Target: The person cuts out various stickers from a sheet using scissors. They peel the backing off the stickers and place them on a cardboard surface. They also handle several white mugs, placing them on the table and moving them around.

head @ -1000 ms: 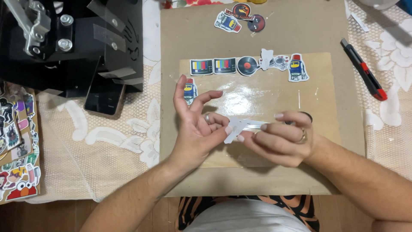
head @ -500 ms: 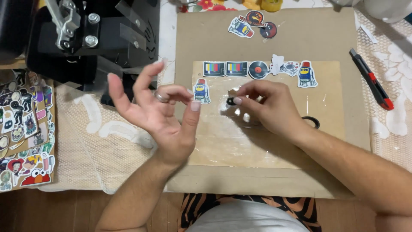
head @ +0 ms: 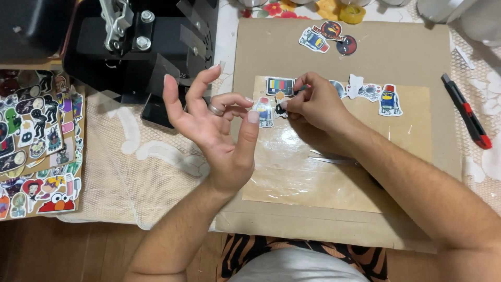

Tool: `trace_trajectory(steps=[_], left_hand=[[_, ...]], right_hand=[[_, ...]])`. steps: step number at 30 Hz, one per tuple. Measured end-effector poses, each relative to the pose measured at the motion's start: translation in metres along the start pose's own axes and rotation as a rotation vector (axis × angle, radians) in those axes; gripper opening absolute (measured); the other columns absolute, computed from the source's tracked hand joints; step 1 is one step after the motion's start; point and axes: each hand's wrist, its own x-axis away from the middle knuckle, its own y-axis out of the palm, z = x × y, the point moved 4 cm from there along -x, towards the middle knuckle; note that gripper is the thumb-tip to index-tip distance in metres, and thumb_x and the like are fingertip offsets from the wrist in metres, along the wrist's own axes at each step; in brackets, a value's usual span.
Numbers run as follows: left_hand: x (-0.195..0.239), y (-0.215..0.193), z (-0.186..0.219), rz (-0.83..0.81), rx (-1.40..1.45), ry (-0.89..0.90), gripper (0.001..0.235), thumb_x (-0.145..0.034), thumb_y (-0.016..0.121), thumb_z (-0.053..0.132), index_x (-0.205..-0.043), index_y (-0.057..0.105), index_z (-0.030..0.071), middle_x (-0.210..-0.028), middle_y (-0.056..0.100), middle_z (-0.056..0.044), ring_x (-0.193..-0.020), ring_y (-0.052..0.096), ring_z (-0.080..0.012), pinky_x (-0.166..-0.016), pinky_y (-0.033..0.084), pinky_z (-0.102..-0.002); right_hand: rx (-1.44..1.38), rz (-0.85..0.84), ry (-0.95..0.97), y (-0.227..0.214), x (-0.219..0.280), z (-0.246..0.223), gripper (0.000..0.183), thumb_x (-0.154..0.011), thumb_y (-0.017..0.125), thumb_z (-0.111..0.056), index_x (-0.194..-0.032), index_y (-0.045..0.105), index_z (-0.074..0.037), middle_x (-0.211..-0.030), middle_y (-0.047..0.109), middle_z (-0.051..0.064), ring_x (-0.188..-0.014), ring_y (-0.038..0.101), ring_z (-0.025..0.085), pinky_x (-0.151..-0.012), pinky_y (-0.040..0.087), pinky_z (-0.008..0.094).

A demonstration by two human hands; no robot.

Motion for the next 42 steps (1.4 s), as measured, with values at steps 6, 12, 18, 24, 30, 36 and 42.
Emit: trace_trajectory(steps=[6,12,18,24,30,36,42], left_hand=[[0.002,0.002,0.0,-0.015,0.003,-0.013,0.089,-0.098,0.068,0.005,-0.158,0.004,0.022,-0.152,0.043,-0.019,-0.096,0.067,-0.0216,-0.085,0.057,-0.03],[0.001,0.004,0.0,-0.031,-0.018,-0.008,0.089,-0.097,0.067,0.005,-0.158,0.004,0.021,-0.151,0.043,-0.021,-0.096,0.067,-0.0213,-0.084,0.056,-0.029],[0.0,0.007,0.0,-0.059,-0.016,-0.04,0.086,-0.098,0.065,0.006,-0.157,0.004,0.021,-0.149,0.046,-0.02,-0.095,0.067,-0.0206,-0.084,0.054,-0.028],[0.0,0.013,-0.003,-0.157,0.048,-0.155,0.077,-0.099,0.061,0.007,-0.156,0.009,0.016,-0.132,0.06,-0.02,-0.095,0.065,-0.0162,-0.096,0.051,-0.029],[0.002,0.013,-0.032,-0.276,0.094,-0.217,0.076,-0.095,0.059,0.0,-0.156,0.016,0.008,-0.114,0.069,-0.013,-0.092,0.065,-0.0135,-0.08,0.052,-0.023],[0.002,0.016,-0.056,-0.32,0.236,-0.322,0.063,-0.089,0.065,0.002,-0.146,0.04,0.003,-0.11,0.072,-0.015,-0.091,0.067,-0.0132,-0.076,0.057,-0.021],[0.003,0.02,-0.052,-0.359,0.329,-0.413,0.066,-0.087,0.067,0.002,-0.146,0.039,0.004,-0.126,0.064,-0.018,-0.097,0.066,-0.0156,-0.079,0.059,-0.024]], right_hand=[[0.223,-0.009,0.009,0.002,0.007,-0.012,0.03,-0.085,0.08,-0.009,-0.101,0.055,-0.011,-0.068,0.068,0.007,-0.061,0.064,0.015,-0.059,0.05,0.028],[0.487,0.023,-0.122,0.002,0.004,-0.015,0.034,-0.076,0.082,-0.019,-0.095,0.055,-0.015,-0.067,0.073,-0.001,-0.067,0.067,0.012,-0.069,0.045,0.027],[0.666,0.046,-0.492,0.009,0.022,-0.027,0.004,-0.086,0.073,-0.015,-0.083,0.073,-0.015,-0.079,0.074,0.0,-0.075,0.068,0.019,-0.066,0.047,0.034],[1.35,0.129,-0.967,0.024,0.035,0.006,0.012,-0.094,0.058,-0.02,-0.094,0.061,-0.009,-0.095,0.048,0.011,-0.074,0.057,0.033,-0.043,0.042,0.045],[1.083,-0.005,-0.896,0.008,0.071,-0.045,0.01,-0.089,0.065,-0.008,-0.094,0.075,-0.008,-0.097,0.06,0.012,-0.076,0.067,0.038,-0.058,0.055,0.045],[0.489,0.418,-1.146,-0.044,0.077,-0.042,0.017,-0.095,0.081,-0.005,-0.104,0.077,-0.018,-0.088,0.063,-0.005,-0.074,0.062,0.012,-0.054,0.046,0.022],[0.263,0.206,-0.972,-0.05,0.1,-0.062,0.021,-0.086,0.084,-0.002,-0.104,0.077,-0.01,-0.087,0.067,0.007,-0.081,0.065,0.02,-0.065,0.054,0.028]])
